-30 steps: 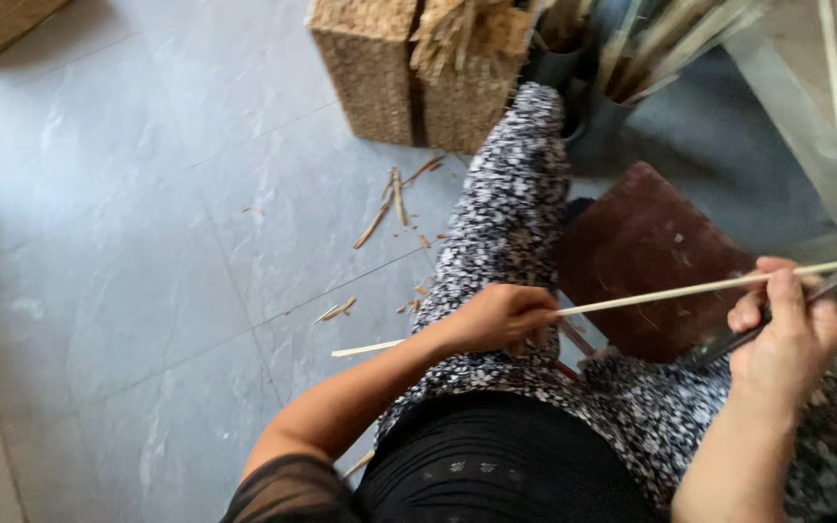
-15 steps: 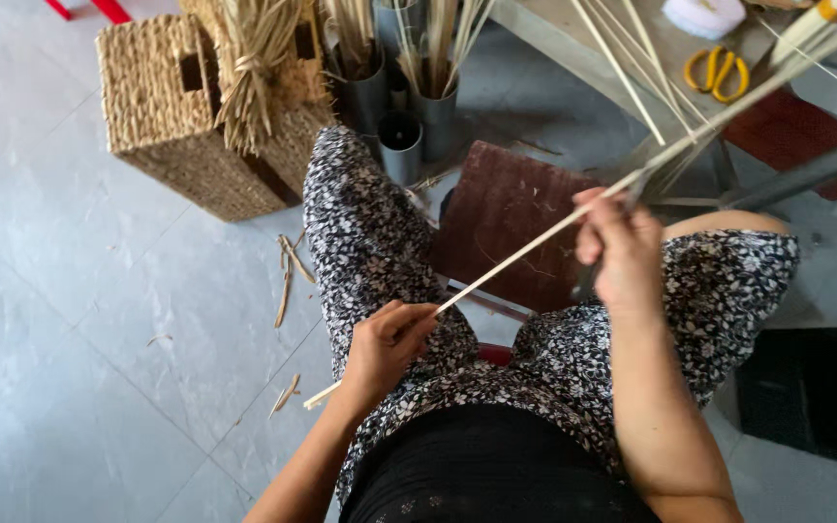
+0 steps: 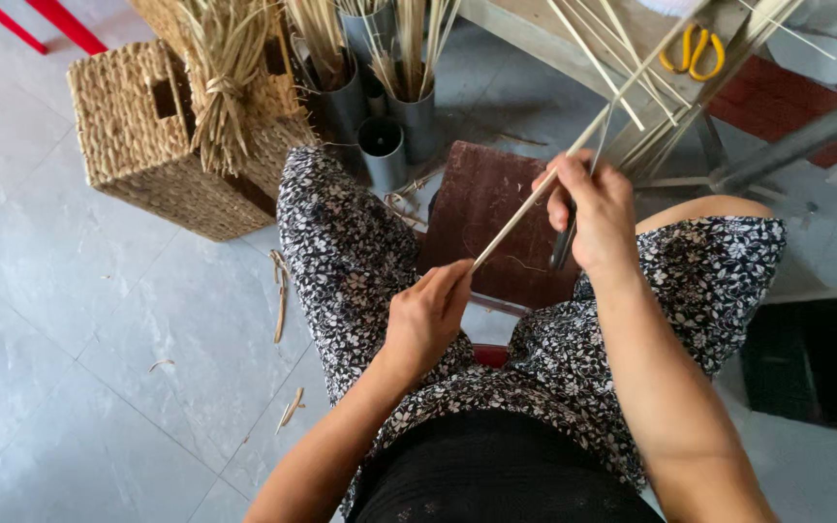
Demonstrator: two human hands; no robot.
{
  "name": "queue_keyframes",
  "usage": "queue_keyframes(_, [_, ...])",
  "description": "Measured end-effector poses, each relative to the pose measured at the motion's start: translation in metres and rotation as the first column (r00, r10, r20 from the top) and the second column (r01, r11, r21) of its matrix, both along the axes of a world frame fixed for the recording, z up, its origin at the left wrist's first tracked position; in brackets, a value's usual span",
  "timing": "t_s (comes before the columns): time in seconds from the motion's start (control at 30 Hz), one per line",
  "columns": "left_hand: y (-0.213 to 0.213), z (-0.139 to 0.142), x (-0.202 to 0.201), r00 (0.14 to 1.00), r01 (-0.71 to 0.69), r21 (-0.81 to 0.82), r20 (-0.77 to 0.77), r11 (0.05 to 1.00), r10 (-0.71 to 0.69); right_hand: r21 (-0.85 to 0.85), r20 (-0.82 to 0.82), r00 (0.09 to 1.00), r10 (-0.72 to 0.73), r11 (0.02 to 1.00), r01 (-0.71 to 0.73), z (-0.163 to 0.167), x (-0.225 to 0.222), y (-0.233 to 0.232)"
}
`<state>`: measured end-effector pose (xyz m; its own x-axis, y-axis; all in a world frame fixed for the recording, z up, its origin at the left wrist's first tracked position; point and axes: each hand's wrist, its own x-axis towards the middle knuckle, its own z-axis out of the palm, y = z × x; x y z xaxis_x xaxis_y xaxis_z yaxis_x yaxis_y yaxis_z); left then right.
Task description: The person sits on a low stool and splits long bamboo strips into thinner strands, drawing each strip against a small knife held in one hand to shave and separate it. They set finished strips aside, reach for new strips from a bundle, and near the end use scissors to trim a strip.
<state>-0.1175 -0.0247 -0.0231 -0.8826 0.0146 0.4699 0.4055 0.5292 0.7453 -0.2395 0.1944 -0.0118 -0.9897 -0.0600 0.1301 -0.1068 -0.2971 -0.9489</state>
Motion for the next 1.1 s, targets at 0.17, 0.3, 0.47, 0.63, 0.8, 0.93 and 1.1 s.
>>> queue_keyframes(0.17, [0.018,-0.004,-0.058,0.987,0.064,-0.03,-0.142,0.997,-0.068,0.047,-0.016,1.0,-0.01,0.999,0.011,0.006,-0.053,0.019])
queue_keyframes(0.3, [0.036,-0.017,-0.107,0.916,0.113,0.291,0.34,0.95,-0.213,0.035,0.126,0.992,-0.003,0.999,-0.001,-0.014,-0.093,0.024])
queue_keyframes(0.47, [0.048,-0.045,-0.154,0.808,0.095,0.463,0.481,0.881,-0.34,0.031,0.207,0.978,-0.019,0.999,0.013,-0.058,-0.128,0.029])
queue_keyframes(0.63, [0.049,-0.085,-0.192,0.696,-0.071,0.657,0.572,0.751,-0.434,0.035,0.254,0.966,-0.051,0.998,0.044,-0.084,-0.16,0.032])
queue_keyframes(0.8, [0.049,-0.124,-0.226,0.751,-0.139,0.715,0.527,0.685,-0.399,0.149,0.237,0.965,-0.113,0.986,0.079,-0.106,-0.192,0.03])
queue_keyframes(0.93, [0.055,-0.14,-0.239,0.712,-0.167,0.709,0.568,0.686,-0.414,0.184,0.273,0.954,-0.126,0.98,0.077,-0.122,-0.216,0.028])
queue_keyframes(1.1, [0.061,-0.147,-0.247,0.736,-0.111,0.541,0.608,0.833,-0.297,0.208,0.305,0.944,-0.129,0.976,0.066,-0.137,-0.23,0.015])
